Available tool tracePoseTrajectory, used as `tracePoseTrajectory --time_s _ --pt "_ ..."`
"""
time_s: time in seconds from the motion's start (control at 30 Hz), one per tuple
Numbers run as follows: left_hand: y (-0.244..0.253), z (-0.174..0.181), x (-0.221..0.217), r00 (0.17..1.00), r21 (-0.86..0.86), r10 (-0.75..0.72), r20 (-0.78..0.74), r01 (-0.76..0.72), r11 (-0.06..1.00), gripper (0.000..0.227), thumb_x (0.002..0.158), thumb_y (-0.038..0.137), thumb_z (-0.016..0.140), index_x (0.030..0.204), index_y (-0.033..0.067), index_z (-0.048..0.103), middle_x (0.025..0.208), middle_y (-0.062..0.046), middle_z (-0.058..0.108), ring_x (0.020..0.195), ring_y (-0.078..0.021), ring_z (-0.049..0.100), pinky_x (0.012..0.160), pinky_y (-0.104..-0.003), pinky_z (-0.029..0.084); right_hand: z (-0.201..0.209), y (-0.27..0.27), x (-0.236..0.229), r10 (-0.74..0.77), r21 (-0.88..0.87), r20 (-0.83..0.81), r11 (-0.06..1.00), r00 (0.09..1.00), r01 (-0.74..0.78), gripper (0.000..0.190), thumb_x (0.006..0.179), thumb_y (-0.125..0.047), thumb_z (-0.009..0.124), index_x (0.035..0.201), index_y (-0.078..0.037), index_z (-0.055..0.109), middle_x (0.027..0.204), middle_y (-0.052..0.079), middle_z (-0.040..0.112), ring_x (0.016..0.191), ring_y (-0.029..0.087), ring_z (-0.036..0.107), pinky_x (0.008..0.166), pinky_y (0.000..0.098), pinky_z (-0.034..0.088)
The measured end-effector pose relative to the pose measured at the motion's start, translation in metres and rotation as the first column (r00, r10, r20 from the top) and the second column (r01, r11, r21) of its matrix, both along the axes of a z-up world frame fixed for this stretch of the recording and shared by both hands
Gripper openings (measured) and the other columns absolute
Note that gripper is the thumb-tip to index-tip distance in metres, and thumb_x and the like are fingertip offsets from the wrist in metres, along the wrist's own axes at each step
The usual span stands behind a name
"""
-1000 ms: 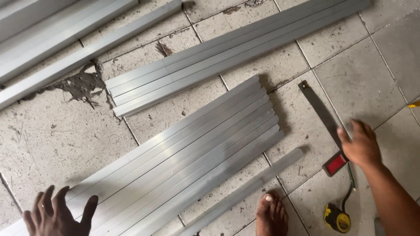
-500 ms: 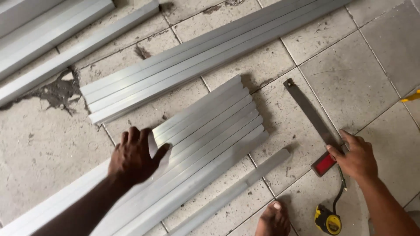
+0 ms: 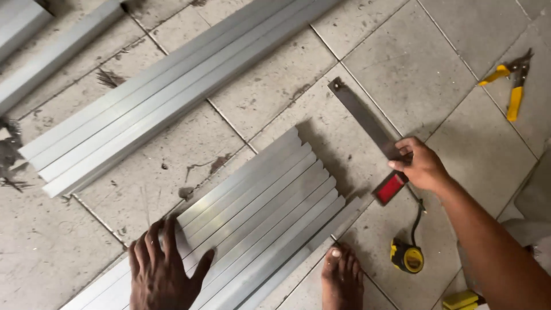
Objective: The person sits on a tiled floor and uses a try square and pencil to mark measurement lines on several long silver metal profiles. They repeatedly position the square, draw lines, and adjust the profiles to ensure alignment.
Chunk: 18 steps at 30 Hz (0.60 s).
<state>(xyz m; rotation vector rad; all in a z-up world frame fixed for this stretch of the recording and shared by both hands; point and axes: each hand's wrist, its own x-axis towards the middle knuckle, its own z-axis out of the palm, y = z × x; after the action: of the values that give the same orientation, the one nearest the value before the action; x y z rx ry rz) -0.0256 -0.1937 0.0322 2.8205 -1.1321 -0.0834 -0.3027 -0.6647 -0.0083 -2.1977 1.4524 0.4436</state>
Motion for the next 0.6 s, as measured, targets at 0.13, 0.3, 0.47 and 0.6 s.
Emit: tracePoseTrajectory --time_s 0.13,0.3,0.47,0.6 --pt "0.017 -0.028 -0.040 0.994 -0.041 -0.070 0.081 0.073 0.996 0.119 0.058 0.083 0.041 0.152 0.0109 0.025 0.151 -0.027 0.034 0.139 -0.0405 0.035 0.105 -0.073 0.027 0.019 -0.001 0.004 -0.177 0.271 0.057 0.950 0.983 0.156 0.030 0.082 -0.014 0.073 0.109 -0.008 0.064 0.111 0.007 0.068 0.097 0.020 0.063 0.088 0.0301 0.046" --pt "0.049 -0.115 -0.130 0.897 -0.269 -0.185 0.401 0.308 0.912 0.040 0.103 0.035 0.034 0.142 0.0277 0.036 0.133 -0.012 0.057 0.124 -0.0283 0.052 0.105 -0.076 0.018 0.003 -0.009 -0.020 -0.292 0.605 0.106 0.778 0.951 0.172 0.026 0.089 0.000 0.062 0.114 0.003 0.061 0.097 0.017 0.064 0.083 0.027 0.058 0.074 0.0370 0.054" --pt "0.022 -0.056 -0.107 0.900 -0.242 -0.158 0.407 0.273 0.931 0.043 0.099 0.036 0.047 0.137 0.0147 0.046 0.127 -0.017 0.063 0.123 -0.0297 0.055 0.109 -0.062 0.029 0.049 0.018 0.021 -0.205 0.493 -0.139 0.834 0.969 0.247 0.037 0.087 -0.002 0.061 0.124 -0.008 0.060 0.135 0.013 0.058 0.118 0.029 0.059 0.091 0.0428 0.055" --pt "0.025 -0.048 -0.117 0.972 -0.253 -0.116 0.205 0.167 0.953 0.076 0.090 0.069 0.020 0.139 0.0170 0.045 0.135 -0.017 0.056 0.126 -0.0315 0.053 0.113 -0.064 0.026 0.030 0.041 0.026 -0.160 0.630 -0.021 0.764 0.987 0.137 0.019 0.088 0.003 0.060 0.106 -0.002 0.065 0.101 0.014 0.069 0.088 0.025 0.065 0.073 0.0374 0.060"
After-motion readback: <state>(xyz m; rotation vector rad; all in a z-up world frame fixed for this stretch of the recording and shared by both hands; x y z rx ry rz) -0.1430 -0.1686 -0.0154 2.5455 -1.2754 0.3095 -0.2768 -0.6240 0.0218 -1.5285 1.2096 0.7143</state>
